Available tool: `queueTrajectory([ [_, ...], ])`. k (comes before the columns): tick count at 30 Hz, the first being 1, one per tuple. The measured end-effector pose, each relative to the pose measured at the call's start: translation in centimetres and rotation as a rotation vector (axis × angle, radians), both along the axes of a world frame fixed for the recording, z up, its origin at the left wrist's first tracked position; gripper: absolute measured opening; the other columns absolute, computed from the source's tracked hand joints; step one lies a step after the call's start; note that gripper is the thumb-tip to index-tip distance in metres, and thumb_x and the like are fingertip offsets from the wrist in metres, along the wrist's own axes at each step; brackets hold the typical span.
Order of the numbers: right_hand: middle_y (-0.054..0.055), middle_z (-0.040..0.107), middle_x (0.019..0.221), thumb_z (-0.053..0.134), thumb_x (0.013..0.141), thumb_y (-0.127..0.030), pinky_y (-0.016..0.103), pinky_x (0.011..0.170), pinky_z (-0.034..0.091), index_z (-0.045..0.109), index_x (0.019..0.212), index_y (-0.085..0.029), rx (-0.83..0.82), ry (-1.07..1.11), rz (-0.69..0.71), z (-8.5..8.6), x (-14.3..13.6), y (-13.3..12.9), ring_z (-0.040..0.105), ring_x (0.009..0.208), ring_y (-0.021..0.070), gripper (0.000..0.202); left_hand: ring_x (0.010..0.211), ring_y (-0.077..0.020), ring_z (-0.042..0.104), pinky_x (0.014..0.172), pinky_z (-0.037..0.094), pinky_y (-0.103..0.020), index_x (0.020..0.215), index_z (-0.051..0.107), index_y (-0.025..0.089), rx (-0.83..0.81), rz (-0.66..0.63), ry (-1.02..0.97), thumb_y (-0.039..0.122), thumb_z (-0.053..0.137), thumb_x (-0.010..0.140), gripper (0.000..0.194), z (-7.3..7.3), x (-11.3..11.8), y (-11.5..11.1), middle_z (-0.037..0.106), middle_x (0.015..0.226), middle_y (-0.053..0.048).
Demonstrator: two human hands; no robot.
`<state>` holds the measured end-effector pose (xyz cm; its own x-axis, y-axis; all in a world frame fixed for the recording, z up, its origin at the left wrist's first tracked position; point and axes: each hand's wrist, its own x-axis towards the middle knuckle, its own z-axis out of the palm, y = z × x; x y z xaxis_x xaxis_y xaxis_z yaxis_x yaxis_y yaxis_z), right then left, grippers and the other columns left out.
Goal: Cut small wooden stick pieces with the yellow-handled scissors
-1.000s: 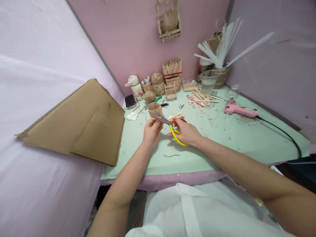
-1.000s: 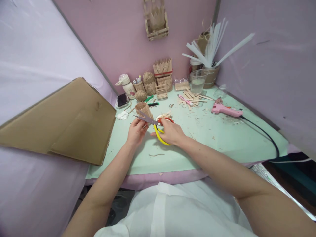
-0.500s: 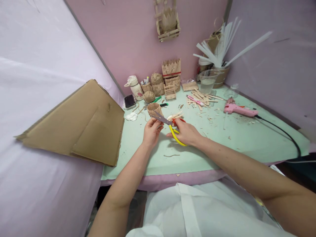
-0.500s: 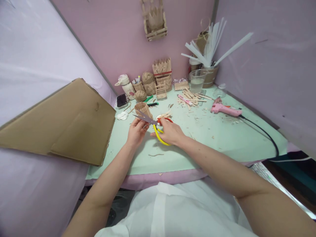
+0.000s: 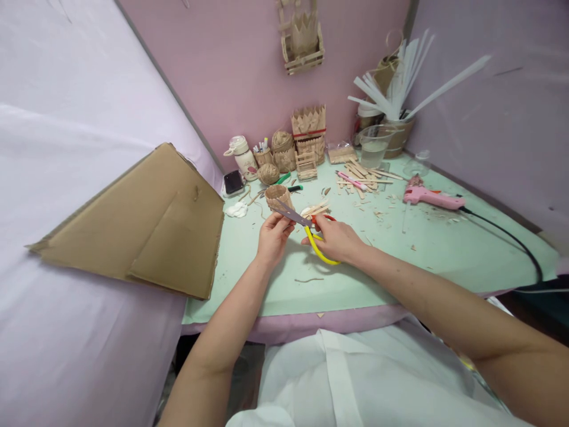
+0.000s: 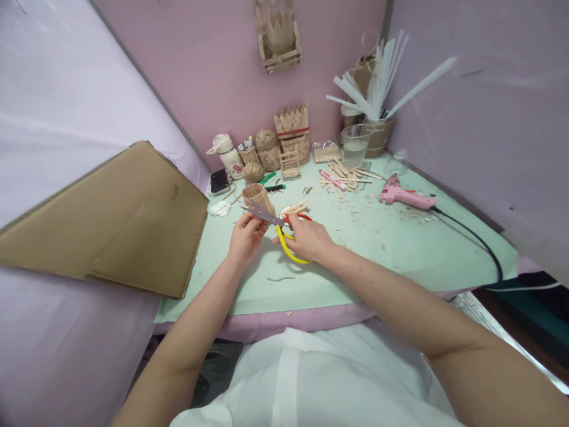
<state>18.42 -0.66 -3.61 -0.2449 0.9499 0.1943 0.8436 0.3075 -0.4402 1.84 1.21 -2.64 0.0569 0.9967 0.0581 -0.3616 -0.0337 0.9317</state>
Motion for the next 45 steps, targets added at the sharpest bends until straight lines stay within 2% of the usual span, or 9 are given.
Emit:
queueTrajectory([
  [5, 0.006, 0.064, 0.081, 0.049, 0.080, -0.054, 0.027, 0.053, 0.028, 0.046, 0.089, -0.022, -0.012, 0.037, 0.028, -0.3, 0.2, 0.3, 0.058, 0.066, 0.0201, 0.032, 0.068, -0.0068, 0.056, 0.067, 0.044, -0.020, 0.073, 0.062, 0.016, -0.018, -0.031, -0.035, 0.024, 0.074, 0.063, 0.018, 0.3, -0.3, 0.0, 0.061, 0.071, 0.001],
  [12, 0.000, 0.060, 0.075, 0.053, 0.078, -0.049, 0.024, 0.051, 0.031, 0.044, 0.088, -0.024, -0.078, 0.214, 0.057, -0.6, 0.6, 0.9, 0.052, 0.060, 0.0156, 0.029, 0.066, -0.0071, 0.057, 0.066, 0.044, -0.020, 0.074, 0.060, 0.016, -0.047, -0.051, -0.003, 0.026, 0.073, 0.064, 0.019, 0.9, -0.6, -0.2, 0.062, 0.070, 0.001],
  [21, 0.003, 0.061, 0.082, 0.054, 0.072, -0.062, 0.024, 0.051, 0.028, 0.046, 0.090, -0.023, -0.051, 0.074, 0.103, -0.7, 0.6, 0.7, 0.053, 0.063, 0.0174, 0.043, 0.077, -0.0106, 0.060, 0.078, 0.046, -0.026, 0.073, 0.059, 0.017, -0.003, -0.051, -0.016, 0.022, 0.071, 0.063, 0.017, 0.5, -1.1, 0.2, 0.063, 0.078, 0.001],
  [34, 0.004, 0.061, 0.085, 0.051, 0.074, -0.063, 0.025, 0.052, 0.028, 0.044, 0.090, -0.023, -0.042, 0.058, 0.129, -0.7, 0.7, 0.6, 0.055, 0.067, 0.0184, 0.044, 0.071, -0.0103, 0.060, 0.079, 0.047, -0.029, 0.072, 0.057, 0.017, 0.043, -0.069, -0.016, 0.020, 0.071, 0.062, 0.017, 0.1, -1.4, 0.6, 0.062, 0.074, 0.002],
  [45, 0.004, 0.063, 0.089, 0.049, 0.077, -0.061, 0.026, 0.053, 0.029, 0.044, 0.091, -0.023, -0.007, -0.014, 0.085, 0.1, 0.7, 0.3, 0.059, 0.071, 0.0210, 0.042, 0.082, -0.0144, 0.062, 0.084, 0.048, -0.033, 0.074, 0.063, 0.016, 0.057, -0.050, 0.014, 0.024, 0.072, 0.064, 0.015, 0.0, -1.2, 0.6, 0.065, 0.080, -0.001],
])
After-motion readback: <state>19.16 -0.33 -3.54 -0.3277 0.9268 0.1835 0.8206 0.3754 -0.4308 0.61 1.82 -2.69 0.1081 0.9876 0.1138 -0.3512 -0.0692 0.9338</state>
